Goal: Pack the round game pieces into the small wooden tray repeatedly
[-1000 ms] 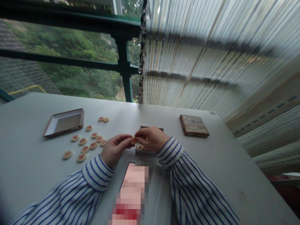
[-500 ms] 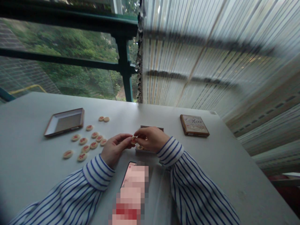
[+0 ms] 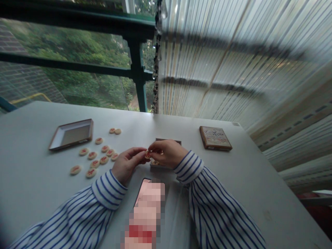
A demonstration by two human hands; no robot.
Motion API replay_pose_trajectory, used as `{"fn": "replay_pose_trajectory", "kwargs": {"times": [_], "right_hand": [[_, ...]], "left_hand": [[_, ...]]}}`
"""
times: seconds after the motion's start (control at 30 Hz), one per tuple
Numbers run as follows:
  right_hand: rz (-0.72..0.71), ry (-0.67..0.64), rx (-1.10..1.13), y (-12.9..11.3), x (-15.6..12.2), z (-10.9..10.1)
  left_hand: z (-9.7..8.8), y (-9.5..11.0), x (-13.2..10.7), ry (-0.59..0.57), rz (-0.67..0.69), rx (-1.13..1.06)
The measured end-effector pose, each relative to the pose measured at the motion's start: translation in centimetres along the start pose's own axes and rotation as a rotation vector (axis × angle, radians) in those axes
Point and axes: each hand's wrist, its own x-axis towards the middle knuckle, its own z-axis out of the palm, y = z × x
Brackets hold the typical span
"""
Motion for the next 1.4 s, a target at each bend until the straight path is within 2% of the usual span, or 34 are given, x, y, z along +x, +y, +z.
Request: {"fn": "replay_pose_trajectory", "kwargs": {"times": [0.63, 1.4], "right_hand": [[-0.092, 0.019, -0.182, -0.31, -0.05, 0.07], [-0.144, 0.018, -0.281, -0.15, 0.02, 0.01]], "left_hand": [[-0.05, -0.1, 0.11, -0.006, 0.003, -0.021], [-0.1, 0.01, 0.16, -0.02, 0.017, 0.023]]}}
